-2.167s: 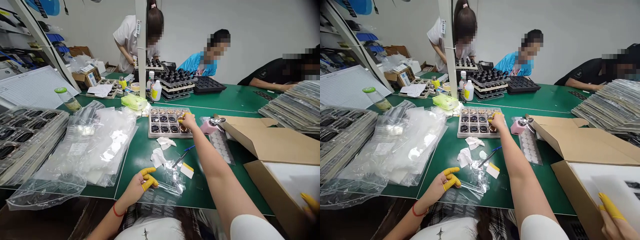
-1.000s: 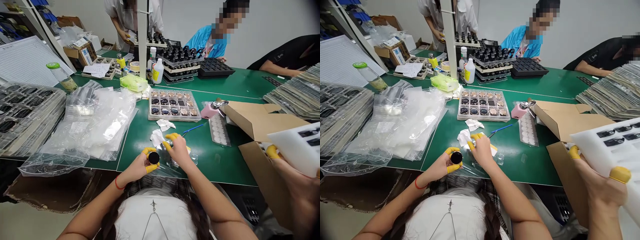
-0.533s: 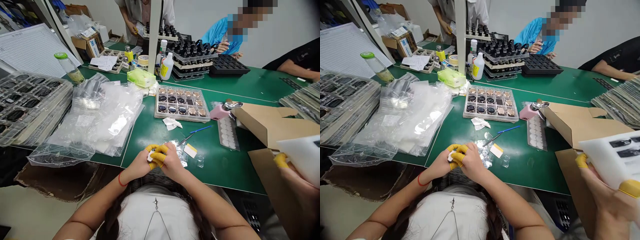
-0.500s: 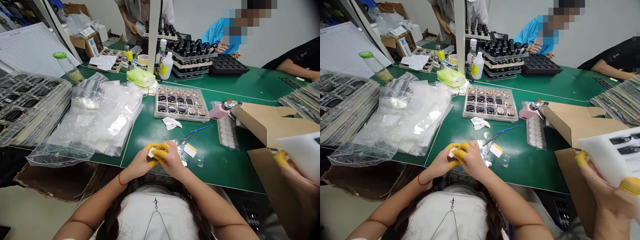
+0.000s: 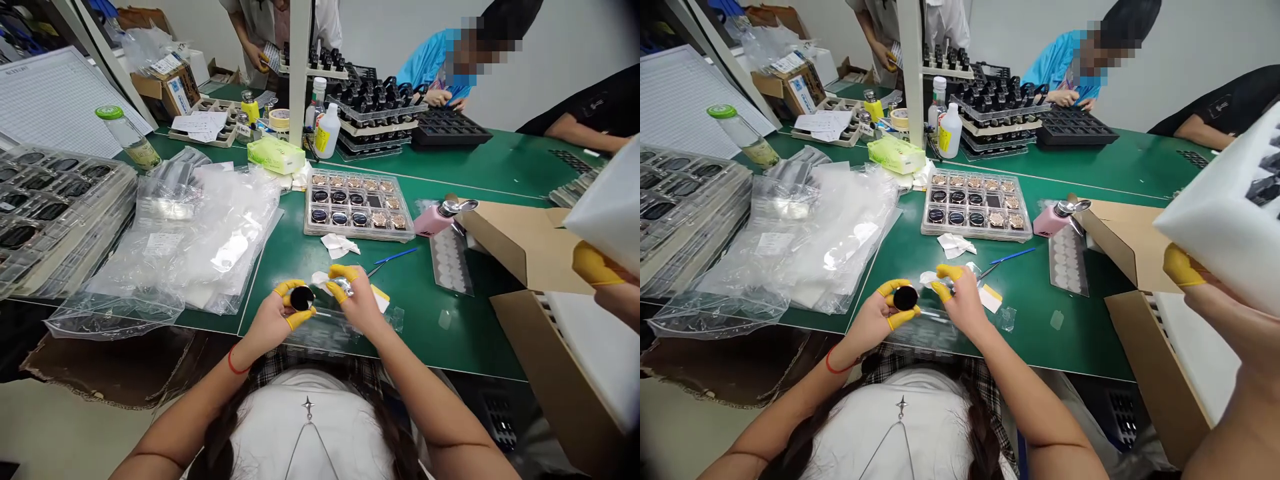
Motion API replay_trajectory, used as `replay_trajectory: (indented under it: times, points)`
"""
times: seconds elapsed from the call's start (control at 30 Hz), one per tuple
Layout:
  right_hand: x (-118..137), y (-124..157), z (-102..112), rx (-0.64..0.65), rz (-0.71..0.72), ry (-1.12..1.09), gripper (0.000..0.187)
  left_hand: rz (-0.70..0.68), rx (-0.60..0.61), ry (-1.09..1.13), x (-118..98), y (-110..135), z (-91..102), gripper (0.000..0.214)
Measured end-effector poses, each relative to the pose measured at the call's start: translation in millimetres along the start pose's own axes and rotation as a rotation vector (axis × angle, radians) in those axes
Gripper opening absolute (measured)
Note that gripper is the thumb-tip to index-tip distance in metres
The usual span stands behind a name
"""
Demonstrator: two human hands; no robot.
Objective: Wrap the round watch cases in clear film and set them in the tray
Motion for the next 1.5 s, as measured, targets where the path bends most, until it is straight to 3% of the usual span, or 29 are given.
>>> replay_trajectory:
  times: [0.1,0.2,0.37,0.5,0.6,0.73,0.83,0.93,1.0,1.2,1.5]
  points:
    - [-1,14,15,0.084,-0.04,-0.09,0.035,-0.035,-0.109,0.054,-8,0,16.8,0.059]
    - [-1,35,14,0.175,-0.135,-0.24,0.039,-0.106,-0.098,0.089,-14,2,24.5,0.057]
    - [-12,48,6,0.079,-0.456,-0.562,0.036,-0.236,-0.097,-0.082,-16,9,23.4,0.052]
    - [-14,44,3,0.197,-0.582,-0.71,0.049,-0.273,-0.033,-0.141,-14,12,18.1,0.045]
    - [-15,37,14,0.165,-0.536,-0.591,0.047,-0.244,-0.026,-0.134,-11,11,18.4,0.045]
    - [-8,24,32,0.119,-0.371,-0.351,0.012,-0.212,0.0,-0.143,-10,11,19.3,0.046]
    - [4,18,38,0.151,-0.292,-0.317,0.011,-0.171,0.033,-0.162,-10,9,17.6,0.048]
    - [14,14,40,0.056,-0.261,-0.352,0.01,-0.113,0.042,-0.204,-7,6,12.3,0.048]
    - [18,12,34,0.022,-0.277,-0.4,0.012,-0.093,0.085,-0.219,-6,4,3.6,0.048]
    - [14,9,-5,0.123,-0.397,-0.535,0.02,-0.155,0.208,-0.223,-12,7,-20.8,0.047]
    - [19,10,-6,0.132,-0.347,-0.475,0.014,-0.156,0.223,-0.188,-10,5,-21.8,0.047]
Point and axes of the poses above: each hand's wrist, its own y-axis away from the middle knuckle, its own z-axis out of the back of the hand, x = y × z, the point moved 5 cm from there along -y, towards the middle knuckle, and after that the axes turned 14 degrees about -y, right-handed, at the moved point
